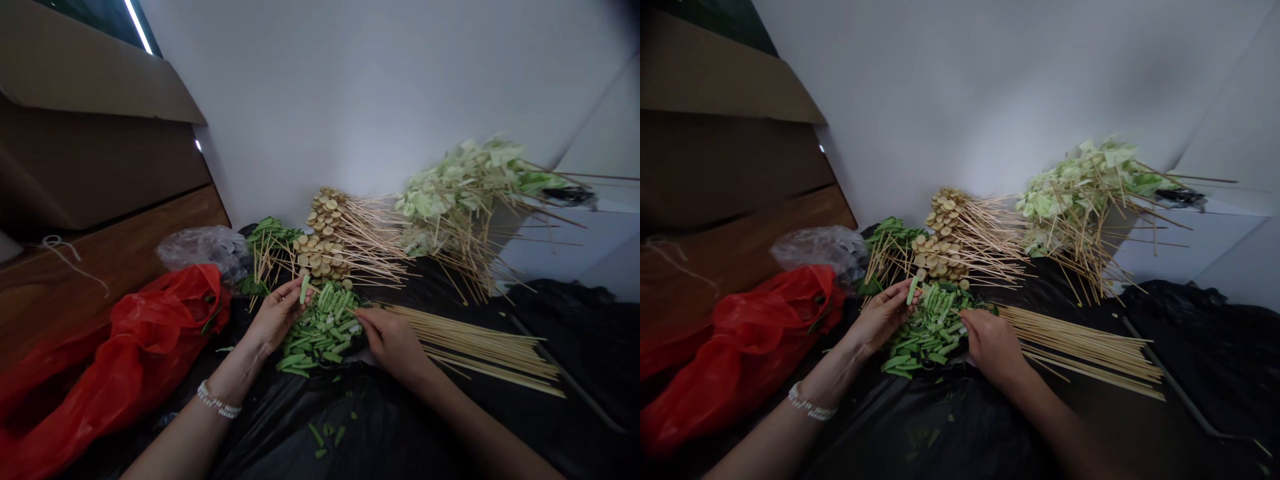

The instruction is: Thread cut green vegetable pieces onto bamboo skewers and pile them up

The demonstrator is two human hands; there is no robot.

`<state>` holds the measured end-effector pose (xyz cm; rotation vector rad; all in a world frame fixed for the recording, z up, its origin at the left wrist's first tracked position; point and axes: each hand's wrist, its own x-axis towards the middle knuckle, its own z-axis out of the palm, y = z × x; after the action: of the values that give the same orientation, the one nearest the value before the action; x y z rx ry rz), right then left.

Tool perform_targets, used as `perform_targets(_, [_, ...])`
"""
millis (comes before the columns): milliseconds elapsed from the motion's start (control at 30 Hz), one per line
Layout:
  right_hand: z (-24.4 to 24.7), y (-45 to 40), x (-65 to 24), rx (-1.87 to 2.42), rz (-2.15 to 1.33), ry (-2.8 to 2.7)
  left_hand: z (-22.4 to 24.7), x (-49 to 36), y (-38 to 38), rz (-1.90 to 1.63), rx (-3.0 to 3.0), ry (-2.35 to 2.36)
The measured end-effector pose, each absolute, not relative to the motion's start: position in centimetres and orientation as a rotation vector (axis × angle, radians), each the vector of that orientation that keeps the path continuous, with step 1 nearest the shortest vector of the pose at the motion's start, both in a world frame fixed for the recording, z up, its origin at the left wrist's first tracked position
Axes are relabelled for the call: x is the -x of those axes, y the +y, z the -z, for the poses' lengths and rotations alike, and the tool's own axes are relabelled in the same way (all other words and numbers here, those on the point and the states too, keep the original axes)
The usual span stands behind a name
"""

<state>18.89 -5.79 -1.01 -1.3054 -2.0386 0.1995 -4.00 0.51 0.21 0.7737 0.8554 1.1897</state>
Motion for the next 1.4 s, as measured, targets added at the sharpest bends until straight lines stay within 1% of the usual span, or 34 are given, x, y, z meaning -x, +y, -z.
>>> perform_targets(333, [0.8,-6.1,-18.7,1.338,-0.228,-2.086,-0.2,4.0,0.5,-1.189,-0.804,0.910])
perform_targets(433, [0.8,-5.9,-19.0,1.331,-0.203,-2.029,-0.3,4.0,0.4,-1.213,-0.870,1.000])
perform_targets(500, [0.9,-5.7,-19.1,1.310,-0.195,-1.977,-0.2,3.8,0.2,-1.238,-1.014,1.113])
perform_targets(567, [1.0,-5.5,-19.3,1.283,-0.188,-1.937,-0.2,3.5,0.0,-1.251,-1.281,1.216])
perform_targets(700, [1.2,-5.4,-19.3,1.260,-0.169,-1.906,-0.4,3.0,-0.6,-1.224,-1.787,1.289])
perform_targets(833, [1.3,-5.4,-19.3,1.256,-0.163,-1.889,-0.4,2.9,-0.8,-1.247,-1.980,1.271])
perform_targets(967, [1.3,-5.4,-19.3,1.249,-0.156,-1.877,-0.5,3.1,-1.0,-1.362,-2.043,1.198])
perform_targets(1133, [1.1,-5.3,-19.2,1.236,-0.169,-1.875,-1.4,3.4,-1.9,-1.720,-2.219,1.216])
perform_targets(1233, [1.2,-5.3,-19.2,1.240,-0.163,-1.873,-1.5,3.4,-2.0,-1.689,-2.071,1.155])
perform_targets(1400, [1.2,-5.3,-19.3,1.240,-0.161,-1.875,-0.8,3.2,-0.8,-1.459,-1.321,0.991])
